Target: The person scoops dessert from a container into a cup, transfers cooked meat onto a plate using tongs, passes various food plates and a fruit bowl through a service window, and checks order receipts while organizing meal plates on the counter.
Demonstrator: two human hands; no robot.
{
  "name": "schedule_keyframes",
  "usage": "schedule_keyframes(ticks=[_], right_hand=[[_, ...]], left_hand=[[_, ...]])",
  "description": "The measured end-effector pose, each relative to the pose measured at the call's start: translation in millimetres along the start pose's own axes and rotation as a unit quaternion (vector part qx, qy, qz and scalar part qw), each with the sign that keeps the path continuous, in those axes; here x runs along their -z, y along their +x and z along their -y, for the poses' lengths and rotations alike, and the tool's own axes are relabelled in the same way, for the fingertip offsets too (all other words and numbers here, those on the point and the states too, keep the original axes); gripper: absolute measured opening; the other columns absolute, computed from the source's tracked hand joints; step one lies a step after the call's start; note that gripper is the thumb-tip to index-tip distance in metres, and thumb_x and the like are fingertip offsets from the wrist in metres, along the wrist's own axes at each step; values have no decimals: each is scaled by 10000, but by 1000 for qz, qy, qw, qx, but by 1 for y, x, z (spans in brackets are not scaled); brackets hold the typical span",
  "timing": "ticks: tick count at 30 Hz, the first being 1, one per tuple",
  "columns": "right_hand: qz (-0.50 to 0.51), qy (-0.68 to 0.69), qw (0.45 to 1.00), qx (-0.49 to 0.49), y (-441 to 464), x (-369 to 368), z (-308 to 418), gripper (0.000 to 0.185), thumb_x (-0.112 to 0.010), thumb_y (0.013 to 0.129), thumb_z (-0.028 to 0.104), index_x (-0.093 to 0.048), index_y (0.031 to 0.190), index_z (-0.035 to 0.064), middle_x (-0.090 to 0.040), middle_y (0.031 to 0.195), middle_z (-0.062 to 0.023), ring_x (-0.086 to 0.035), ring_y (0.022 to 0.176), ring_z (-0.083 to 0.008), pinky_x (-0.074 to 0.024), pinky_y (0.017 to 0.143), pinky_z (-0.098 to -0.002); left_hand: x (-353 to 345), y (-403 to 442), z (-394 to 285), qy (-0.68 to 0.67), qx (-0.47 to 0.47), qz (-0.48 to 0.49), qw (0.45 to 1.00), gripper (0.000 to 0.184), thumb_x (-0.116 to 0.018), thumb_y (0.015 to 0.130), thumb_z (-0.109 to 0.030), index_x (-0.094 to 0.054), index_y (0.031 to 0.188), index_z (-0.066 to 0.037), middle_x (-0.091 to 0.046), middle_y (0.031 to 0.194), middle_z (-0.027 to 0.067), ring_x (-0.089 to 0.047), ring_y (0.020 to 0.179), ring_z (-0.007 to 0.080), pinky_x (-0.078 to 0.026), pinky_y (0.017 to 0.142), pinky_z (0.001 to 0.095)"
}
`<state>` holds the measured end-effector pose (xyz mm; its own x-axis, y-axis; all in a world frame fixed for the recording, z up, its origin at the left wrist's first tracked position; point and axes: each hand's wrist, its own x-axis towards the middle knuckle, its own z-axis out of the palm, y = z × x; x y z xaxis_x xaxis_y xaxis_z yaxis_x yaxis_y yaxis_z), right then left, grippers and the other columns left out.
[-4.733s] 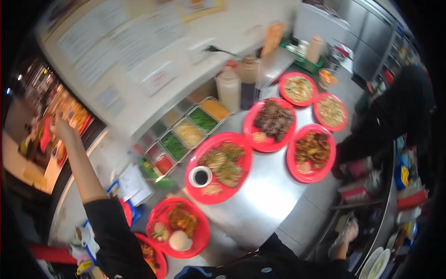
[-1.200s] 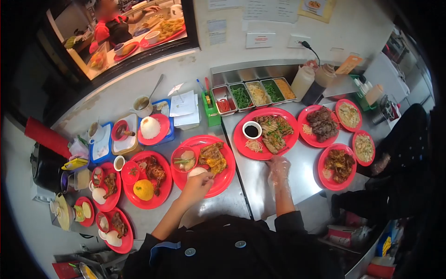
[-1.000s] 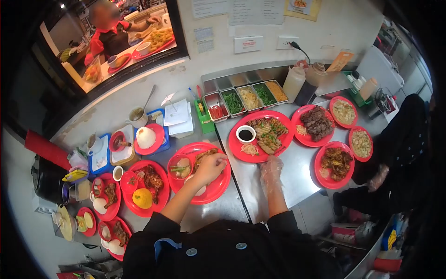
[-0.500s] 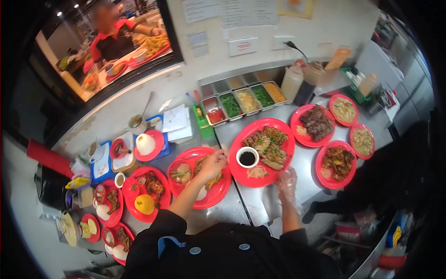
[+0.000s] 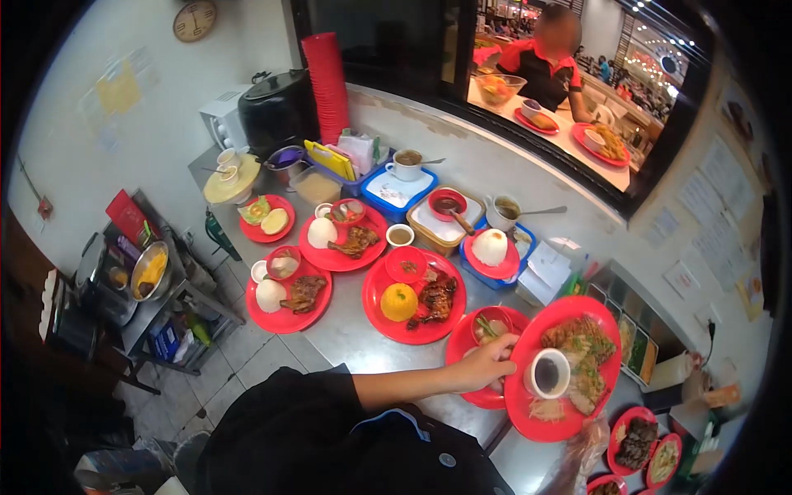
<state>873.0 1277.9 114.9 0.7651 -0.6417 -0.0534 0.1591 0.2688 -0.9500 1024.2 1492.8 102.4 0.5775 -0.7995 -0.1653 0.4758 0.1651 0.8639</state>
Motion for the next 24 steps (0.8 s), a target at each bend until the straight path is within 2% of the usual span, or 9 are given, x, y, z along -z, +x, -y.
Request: schedule_keyframes(ticks=[3, 4, 6, 8, 10, 13, 17, 21, 24], right_hand=[[67, 14, 998, -15, 13, -40, 17, 344, -544, 861, 171, -479, 1154, 1, -614, 978, -120, -628, 808, -193, -554, 612, -295], [87, 21, 996, -19, 18, -53, 22, 336, -541, 864, 175, -487, 1147, 1, -615, 981, -119, -629, 819, -196, -554, 615, -298], [100, 12, 995, -6, 29, -76, 32, 350, -550, 868, 202, -474, 1150, 10, -611, 994, -135, -631, 846, -215, -565, 630, -324], [81, 0, 997, 20, 37, -98, 37, 374, -563, 869, 227, -453, 1161, 21, -606, 1004, -153, -632, 863, -232, -575, 643, -349], [174, 114, 978, -4, 42, -115, 40, 443, -553, 866, 161, -330, 1232, 48, -596, 1000, -220, -635, 870, -320, -577, 670, -456], [157, 107, 982, -7, 41, -115, 22, 520, -606, 845, 276, -335, 1228, 53, -589, 985, -225, -630, 850, -282, -577, 631, -418], [106, 65, 990, -68, 36, -88, -14, 544, -607, 842, 309, -314, 1228, 62, -591, 956, -231, -629, 806, -292, -569, 645, -445], [60, 36, 994, -81, 24, -45, -49, 492, -575, 862, 275, -318, 1224, 62, -595, 915, -232, -629, 763, -294, -564, 623, -433], [-42, 31, 991, -126, 15, -16, -67, 462, -554, 868, 219, -315, 1233, 68, -596, 887, -236, -627, 735, -300, -556, 595, -422]], left_hand=[[11, -13, -41, -5, -51, -51, 997, 424, -485, 848, -54, -350, 1249, -63, -581, 1053, 91, -644, 821, 173, -564, 602, 299], [15, -15, -52, 37, -56, -88, 994, 444, -487, 868, -75, -344, 1287, -110, -605, 1006, 52, -616, 748, 98, -515, 568, 221], [32, -5, -70, -3, -90, -119, 989, 392, -515, 847, -55, -412, 1225, -81, -609, 995, 58, -636, 772, 120, -550, 573, 234], [54, 8, -100, 4, -114, -101, 988, 377, -480, 833, -6, -425, 1205, -31, -602, 986, 94, -649, 805, 175, -582, 597, 272], [62, 22, -138, -32, -145, -96, 984, 332, -471, 828, 6, -443, 1159, -1, -595, 990, 121, -646, 841, 207, -592, 650, 340], [90, 67, -186, 28, -177, -144, 973, 291, -441, 801, 22, -433, 1086, 82, -599, 924, 174, -656, 776, 235, -590, 587, 338], [113, 137, -245, 72, -189, -89, 975, 298, -440, 770, 47, -462, 1065, 83, -591, 950, 180, -649, 796, 286, -584, 679, 412], [115, 224, -279, 72, -189, -87, 976, 266, -418, 772, 76, -468, 1032, 96, -574, 973, 197, -629, 851, 284, -560, 739, 448], [121, 308, -283, 28, -252, -85, 964, 293, -412, 739, 113, -444, 1029, 112, -543, 999, 214, -606, 885, 321, -546, 752, 511]])
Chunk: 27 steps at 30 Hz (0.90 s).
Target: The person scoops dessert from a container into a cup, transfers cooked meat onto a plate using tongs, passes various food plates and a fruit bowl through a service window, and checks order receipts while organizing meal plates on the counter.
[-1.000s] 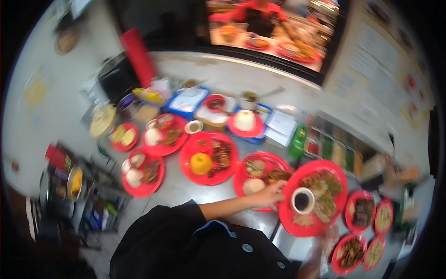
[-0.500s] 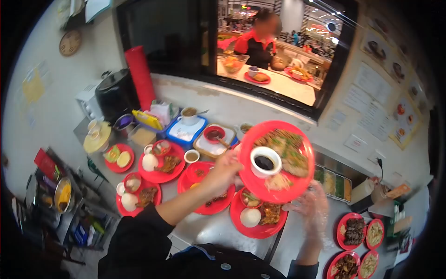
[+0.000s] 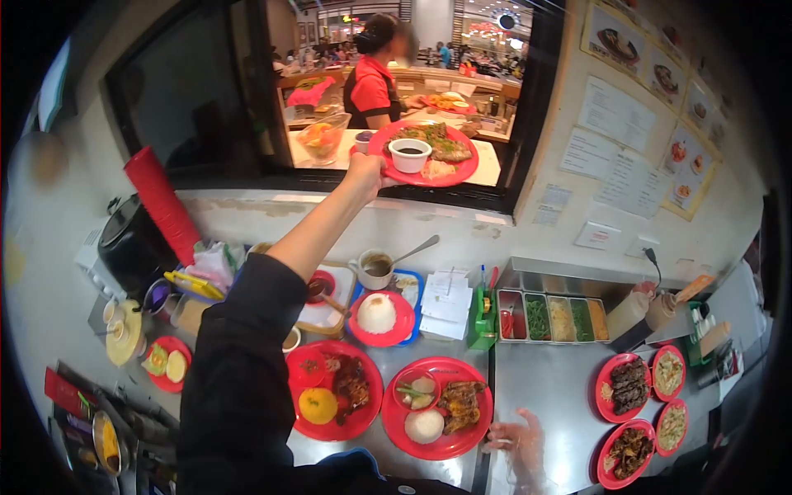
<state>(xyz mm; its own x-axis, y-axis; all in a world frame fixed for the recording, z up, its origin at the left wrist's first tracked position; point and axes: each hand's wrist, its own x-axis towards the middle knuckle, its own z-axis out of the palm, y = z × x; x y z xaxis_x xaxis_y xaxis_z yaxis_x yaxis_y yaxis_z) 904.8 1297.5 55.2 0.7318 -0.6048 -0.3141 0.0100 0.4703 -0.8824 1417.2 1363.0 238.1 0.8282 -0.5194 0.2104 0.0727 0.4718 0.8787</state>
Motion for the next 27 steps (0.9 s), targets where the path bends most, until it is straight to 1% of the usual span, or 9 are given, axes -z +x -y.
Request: schedule_keyframes(ticks=[6, 7, 8, 10, 14, 19, 24, 26, 27], right_hand=[[-74, 8, 997, 5, -9, 56, -24, 426, -488, 870, 142, -311, 1247, 51, -596, 892, -239, -622, 717, -309, -551, 580, -404], [-125, -65, 989, 34, -19, 61, -32, 472, -632, 818, 354, -520, 1128, 16, -597, 1024, -193, -613, 815, -267, -525, 571, -341], [-122, -74, 986, 88, -22, 66, -32, 556, -603, 841, 374, -438, 1218, 0, -587, 1024, -190, -617, 792, -247, -541, 603, -323], [-308, 3, 951, -14, -12, 103, -37, 439, -476, 844, 39, -301, 1247, 53, -603, 849, -223, -615, 631, -282, -527, 510, -370], [-391, 7, 919, 48, -23, 146, -39, 409, -580, 844, 187, -408, 1191, 56, -615, 876, -174, -620, 717, -242, -528, 581, -314], [-444, 85, 881, 140, 19, 180, -15, 290, -482, 877, 82, -420, 1112, -76, -572, 876, -183, -608, 729, -270, -534, 622, -360], [-387, 187, 871, 239, 41, 203, -22, 215, -452, 876, 79, -429, 1033, -66, -554, 866, -195, -596, 732, -317, -527, 665, -393], [-363, 177, 890, 211, 35, 188, -14, 235, -471, 870, 87, -436, 1042, -71, -565, 865, -190, -602, 730, -303, -527, 659, -377], [-336, 163, 908, 189, 31, 180, -10, 256, -489, 865, 94, -444, 1051, -76, -576, 864, -185, -608, 728, -289, -527, 654, -362]], left_hand=[[-34, 109, 68, 81, 23, -192, 978, 352, -392, 740, 63, -430, 1090, 80, -518, 1015, 228, -620, 787, 360, -558, 684, 539], [-30, 130, 85, 54, 44, -173, 982, 318, -393, 757, 26, -444, 1068, 66, -519, 993, 220, -609, 733, 359, -549, 631, 540], [-26, 146, 97, 85, 70, -164, 980, 290, -407, 767, -14, -466, 1046, 37, -536, 921, 187, -594, 694, 339, -518, 561, 516], [-18, 181, 124, 149, 107, -178, 967, 241, -435, 763, -56, -516, 983, -1, -546, 763, 129, -574, 645, 281, -489, 530, 450], [14, 242, 170, 135, 111, -44, 984, 293, -426, 733, 17, -536, 1001, -28, -582, 835, 116, -594, 772, 275, -521, 678, 448], [16, 255, 173, 86, 162, 63, 981, 295, -469, 699, 43, -552, 959, -68, -590, 814, 84, -584, 837, 246, -511, 747, 426], [29, 270, 149, 130, 262, -35, 956, 442, -401, 738, 21, -407, 1180, 21, -549, 1049, 177, -585, 954, 289, -522, 765, 467], [12, 223, 123, 80, 278, 142, 947, 370, -409, 781, -42, -436, 1139, 46, -556, 1084, 174, -588, 979, 293, -525, 767, 471], [39, 236, 125, 74, 178, 211, 958, 331, -469, 814, -126, -479, 1125, -13, -556, 1122, 164, -602, 945, 281, -534, 745, 454]])
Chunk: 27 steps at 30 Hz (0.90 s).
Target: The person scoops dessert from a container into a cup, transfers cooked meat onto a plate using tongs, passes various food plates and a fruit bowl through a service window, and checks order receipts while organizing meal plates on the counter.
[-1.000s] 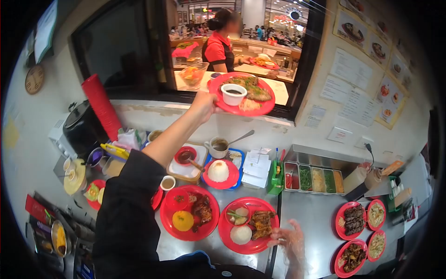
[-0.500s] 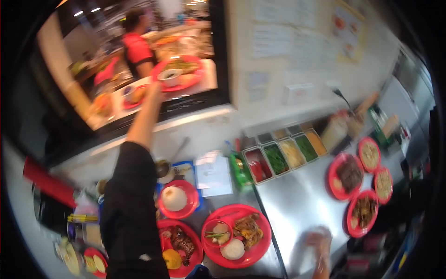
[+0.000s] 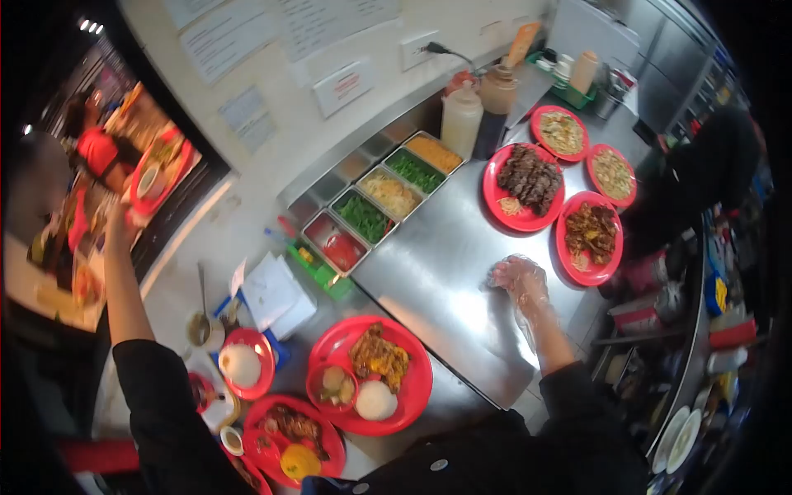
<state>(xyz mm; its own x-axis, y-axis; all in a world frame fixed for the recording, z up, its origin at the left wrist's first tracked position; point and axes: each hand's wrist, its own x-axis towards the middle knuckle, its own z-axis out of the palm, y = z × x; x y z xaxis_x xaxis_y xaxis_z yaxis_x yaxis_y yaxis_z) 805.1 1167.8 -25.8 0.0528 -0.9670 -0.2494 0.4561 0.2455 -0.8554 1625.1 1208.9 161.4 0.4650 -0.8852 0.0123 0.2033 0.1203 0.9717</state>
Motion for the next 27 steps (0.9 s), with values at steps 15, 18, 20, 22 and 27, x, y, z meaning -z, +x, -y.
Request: schedule_keyframes(ticks=[15, 18, 20, 22, 27], right_hand=[[412, -437, 769, -220, -115, -54, -60, 198, -518, 850, 177, -609, 905, 10, -635, 709, -121, -619, 597, -204, -493, 507, -316], [504, -611, 610, -24, -93, -37, -91, 249, -563, 855, 274, -605, 837, 29, -628, 707, -72, -629, 607, -153, -506, 511, -287], [532, -626, 570, 12, -105, -54, -76, 216, -561, 830, 246, -611, 800, 38, -631, 709, -73, -632, 628, -166, -502, 545, -316], [577, -649, 468, 167, -117, -72, -54, 182, -527, 784, 197, -609, 800, 36, -634, 761, -128, -618, 718, -287, -484, 665, -399], [659, -557, 406, 302, -118, -97, -43, 216, -505, 797, 224, -602, 777, 32, -614, 794, -169, -581, 781, -358, -458, 711, -444]], left_hand=[[-223, -625, 202, 373, 247, 96, 889, 367, -482, 914, -328, -529, 1176, -76, -612, 993, 94, -573, 902, 149, -484, 735, 303], [-269, -647, 230, 434, 348, 147, 818, 351, -482, 851, -265, -554, 1186, -189, -538, 1231, 92, -518, 1113, 271, -383, 964, 371], [-270, -648, 275, 460, 241, 172, 837, 314, -486, 852, -290, -587, 1123, -165, -590, 1131, 112, -564, 1012, 303, -433, 893, 390], [-298, -617, 262, 492, 262, 158, 815, 345, -479, 872, -335, -581, 1037, -50, -611, 1003, 206, -584, 925, 368, -455, 822, 441], [-370, -587, 213, 539, 245, 88, 801, 391, -457, 892, -366, -547, 1087, -40, -616, 980, 210, -580, 920, 387, -455, 804, 452]])
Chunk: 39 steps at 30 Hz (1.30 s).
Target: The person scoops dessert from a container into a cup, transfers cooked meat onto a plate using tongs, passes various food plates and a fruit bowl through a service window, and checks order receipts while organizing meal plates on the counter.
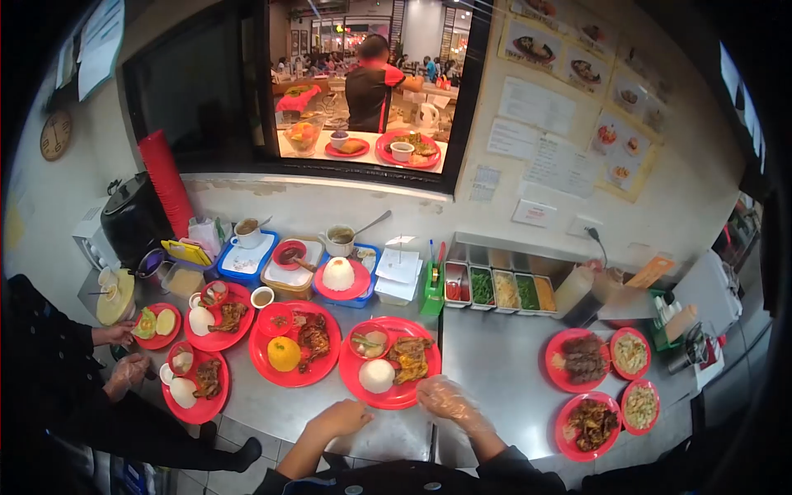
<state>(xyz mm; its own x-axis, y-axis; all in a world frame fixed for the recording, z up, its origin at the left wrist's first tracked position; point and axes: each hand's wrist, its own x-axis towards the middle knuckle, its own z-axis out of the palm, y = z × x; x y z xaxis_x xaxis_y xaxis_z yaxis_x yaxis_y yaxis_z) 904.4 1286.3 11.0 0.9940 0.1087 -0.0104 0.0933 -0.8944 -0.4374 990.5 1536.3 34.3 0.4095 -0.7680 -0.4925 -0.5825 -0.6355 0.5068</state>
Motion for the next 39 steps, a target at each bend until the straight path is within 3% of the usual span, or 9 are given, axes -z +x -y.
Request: schedule_keyframes(ticks=[10, 16, 18, 19, 23, 27, 30, 32, 39], right_hand=[[140, -16, 990, -25, -55, 0, 18, 254, -468, 832, 252, -612, 812, 44, -612, 845, -198, -584, 830, -370, -449, 751, -464], [167, -38, 979, -107, -153, -30, 7, 299, -471, 833, 260, -637, 896, 19, -613, 959, -206, -595, 908, -335, -459, 797, -435], [95, 69, 993, 12, -195, -39, -13, 249, -481, 837, 219, -647, 879, 39, -624, 910, -184, -601, 866, -325, -476, 773, -399], [15, 174, 978, 116, -228, -62, -31, 219, -487, 836, 191, -653, 867, 51, -631, 879, -168, -605, 838, -321, -487, 758, -378], [102, -26, 979, -175, -298, 14, 46, 215, -470, 777, 194, -638, 746, 63, -629, 796, -179, -606, 751, -337, -471, 695, -449], [199, -65, 921, -328, -400, 3, 26, 284, -474, 749, 212, -662, 854, 28, -631, 879, -207, -616, 846, -350, -471, 760, -444], [263, -109, 890, -356, -455, 3, 18, 319, -460, 810, 278, -650, 835, 22, -635, 894, -176, -602, 825, -361, -461, 772, -447], [296, -97, 871, -379, -486, 0, 14, 315, -444, 830, 261, -651, 897, 33, -633, 933, -166, -605, 826, -355, -468, 777, -438], [223, -218, 940, -142, -568, 32, -39, 187, -474, 809, 191, -560, 727, 47, -591, 761, -112, -610, 735, -264, -489, 612, -410]], left_hand=[[-153, -54, -5, -97, -44, -7, 994, 453, -476, 892, -422, -549, 1054, -6, -615, 957, 238, -614, 861, 372, -497, 754, 447], [-290, -36, 82, -487, 284, 147, 812, 395, -522, 876, -371, -581, 990, 3, -653, 866, 151, -645, 792, 251, -562, 618, 359], [-383, -41, 145, -33, -7, 52, 998, 287, -575, 828, -303, -632, 825, -22, -655, 812, 135, -651, 810, 230, -549, 621, 366], [-420, -60, 151, -27, 110, -45, 993, 222, -615, 761, -259, -637, 665, -59, -645, 776, 127, -650, 816, 231, -531, 648, 390], [-501, -80, 124, -79, 225, 160, 958, 273, -623, 753, -317, -652, 673, -58, -631, 743, 132, -618, 714, 262, -486, 611, 395], [-560, -11, 104, 62, 56, 152, 985, 219, -582, 741, -210, -686, 894, -92, -654, 906, 162, -633, 855, 312, -497, 740, 389], [-565, 62, 56, -172, -105, 118, 972, 200, -635, 705, -220, -626, 842, -75, -648, 768, 105, -630, 615, 245, -510, 578, 364], [-529, 59, -12, -554, 108, 80, 821, 189, -585, 781, -166, -576, 954, -89, -630, 745, 90, -614, 604, 219, -497, 529, 359], [-480, 135, -116, -653, 179, -3, 736, 254, -555, 801, -80, -531, 1052, -54, -628, 776, 84, -608, 630, 194, -516, 564, 324]])
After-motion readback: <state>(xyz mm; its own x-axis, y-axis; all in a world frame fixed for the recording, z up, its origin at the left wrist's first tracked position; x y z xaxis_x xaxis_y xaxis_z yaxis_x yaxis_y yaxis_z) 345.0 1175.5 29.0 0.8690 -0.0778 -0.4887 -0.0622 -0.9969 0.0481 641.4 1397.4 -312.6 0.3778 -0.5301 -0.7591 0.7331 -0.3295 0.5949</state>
